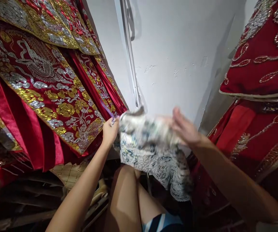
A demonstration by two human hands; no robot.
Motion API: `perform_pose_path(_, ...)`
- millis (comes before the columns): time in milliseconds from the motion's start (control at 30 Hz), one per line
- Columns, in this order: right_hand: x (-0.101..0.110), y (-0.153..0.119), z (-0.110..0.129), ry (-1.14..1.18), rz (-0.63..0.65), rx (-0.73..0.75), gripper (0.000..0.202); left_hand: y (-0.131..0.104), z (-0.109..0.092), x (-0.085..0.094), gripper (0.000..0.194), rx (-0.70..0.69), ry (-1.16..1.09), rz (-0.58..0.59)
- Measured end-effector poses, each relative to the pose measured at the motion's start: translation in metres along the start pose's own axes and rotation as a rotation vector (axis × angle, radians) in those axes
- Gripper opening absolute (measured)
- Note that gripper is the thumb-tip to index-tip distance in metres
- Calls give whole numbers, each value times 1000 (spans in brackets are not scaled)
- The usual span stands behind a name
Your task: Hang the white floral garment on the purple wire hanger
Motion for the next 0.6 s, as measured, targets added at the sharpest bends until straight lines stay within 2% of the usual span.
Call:
perform_pose_path(67,-44,-20,8,-63,384,13,64,-8,10,-2,54,102,-251,-109)
perform_pose_path(100,-57,-27,5,-112,467,7,58,-12,12,-5,57,149,-353,-137)
perform_pose_path(133,-62,-29,-2,-180,448,-10,54,-16,12,-9,60,180,-435,-143)
perform_pose_path(200,-54,-24,-25,-299,201,-57,56,-22,2,-22,63,218,-560,-69)
perform_pose_path(267,-38,-21,-55,-304,-38,-122,54,-30,-14,-36,62,251,-638,53)
perform_pose_path(333,-28,-24,-86,-153,-123,-212,40,-40,-31,-47,57,291,-673,175)
perform_pose_path(400,-23,-32,-110,87,-135,-326,31,-51,-42,-53,52,330,-644,261)
perform_pose_path(467,-14,-43,-122,301,-220,-428,28,-60,-46,-57,51,376,-606,354)
perform_pose_path(533,2,-56,-126,444,-419,-488,23,-68,-41,-58,55,415,-600,439)
perform_pose_path(600,26,-66,-123,500,-628,-453,18,-74,-30,-54,68,452,-612,476)
Point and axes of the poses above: each hand's wrist, its own y-axis towards the middle knuckle, its own x-axis out of the back of the hand, z = x × y, the point moved 6 cm from there along y, towards the middle knuckle, and after that the axes turned 6 degrees about -y, right-handed, at the moved point
